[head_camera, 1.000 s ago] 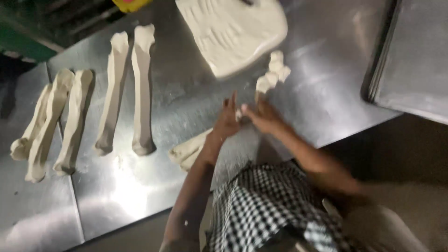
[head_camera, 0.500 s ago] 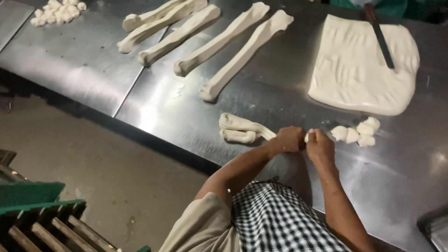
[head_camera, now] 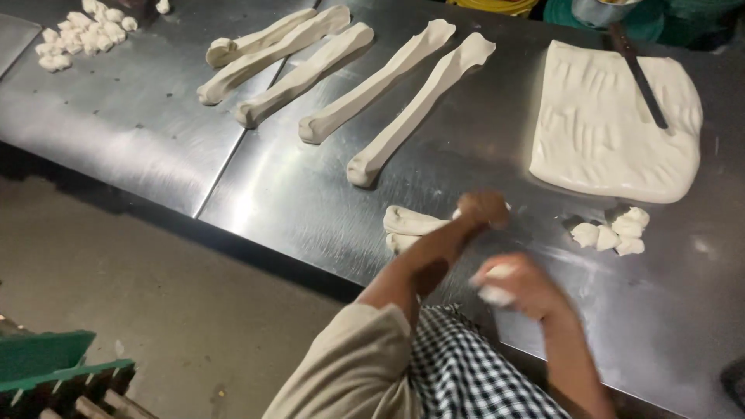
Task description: Portion dough from a long strip into individual small spheres and arrange them evenly on a baking tray.
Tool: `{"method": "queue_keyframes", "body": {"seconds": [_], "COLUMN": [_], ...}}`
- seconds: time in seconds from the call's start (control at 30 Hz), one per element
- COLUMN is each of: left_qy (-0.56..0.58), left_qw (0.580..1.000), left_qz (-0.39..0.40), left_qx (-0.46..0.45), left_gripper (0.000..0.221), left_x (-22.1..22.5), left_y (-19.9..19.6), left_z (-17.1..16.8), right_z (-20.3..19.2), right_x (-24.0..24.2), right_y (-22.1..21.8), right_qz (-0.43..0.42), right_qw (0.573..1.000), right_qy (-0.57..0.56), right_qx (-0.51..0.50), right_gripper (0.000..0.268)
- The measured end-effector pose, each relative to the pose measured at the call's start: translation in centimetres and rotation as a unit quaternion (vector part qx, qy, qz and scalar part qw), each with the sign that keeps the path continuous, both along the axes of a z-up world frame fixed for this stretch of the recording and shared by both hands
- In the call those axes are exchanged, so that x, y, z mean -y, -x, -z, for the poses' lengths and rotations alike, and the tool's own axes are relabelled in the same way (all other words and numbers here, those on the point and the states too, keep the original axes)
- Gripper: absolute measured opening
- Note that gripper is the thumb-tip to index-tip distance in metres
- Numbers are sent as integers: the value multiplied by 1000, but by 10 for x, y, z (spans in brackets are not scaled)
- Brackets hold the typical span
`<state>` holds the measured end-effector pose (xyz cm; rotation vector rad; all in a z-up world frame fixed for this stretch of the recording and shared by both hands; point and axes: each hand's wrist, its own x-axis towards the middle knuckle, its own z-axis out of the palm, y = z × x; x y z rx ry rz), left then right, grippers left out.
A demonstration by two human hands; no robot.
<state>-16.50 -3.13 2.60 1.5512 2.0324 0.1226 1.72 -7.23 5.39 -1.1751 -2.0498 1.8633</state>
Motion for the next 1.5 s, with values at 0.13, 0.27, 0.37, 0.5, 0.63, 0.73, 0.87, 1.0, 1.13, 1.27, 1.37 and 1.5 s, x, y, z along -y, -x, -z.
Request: {"method": "queue_keyframes", "body": {"seconds": [0.13, 0.27, 0.37, 0.5, 0.63, 0.73, 0.87, 1.0, 1.13, 1.27, 1.37, 1.5], "left_qy": [-31, -65, -230, -256, -75, -54, -96, -113, -79, -65, -78, 22], "left_qw": [999, 984, 940, 907, 924, 960, 971, 981, 990, 995, 994, 989], "left_qz": [20, 167, 215, 189, 200, 194, 185, 115, 104, 78, 69, 99], "left_qx": [35, -2, 128, 275, 318, 193, 120, 106, 46, 2, -46, -105], "left_gripper": [63, 82, 115, 111, 59, 43, 40, 37, 40, 43, 40, 36], "left_x": [-21, 18, 16, 17, 28, 12, 10, 21, 25, 25, 26, 35], "left_y": [14, -6, -4, 13, 11, -20, -35, -42, -52, -70, -72, -37], "left_z": [29, 65, 64, 95, 84, 99, 74, 21, -26, -18, -9, -40], "right_z": [-4, 36, 80, 84, 56, 9, 45, 12, 18, 55, 77, 68], "right_x": [4, -23, -38, -9, -2, 5, -33, -42, -55, -77, -90, -74], "right_y": [-16, 0, 5, 12, 14, 31, 6, 13, 6, -7, -12, -22], "right_qz": [6, 153, 165, 325, 334, 285, 149, 187, 265, 302, 264, 114], "right_qw": [925, 954, 865, 939, 931, 919, 864, 907, 942, 951, 957, 988], "right_qy": [90, -236, -471, -110, -133, -130, -365, -271, -155, -60, 26, 56], "right_qx": [-368, -108, 45, -3, -58, 238, 314, 262, 138, 23, -121, -88], "right_gripper": [58, 58, 63, 33, 28, 37, 51, 62, 51, 39, 30, 19]}}
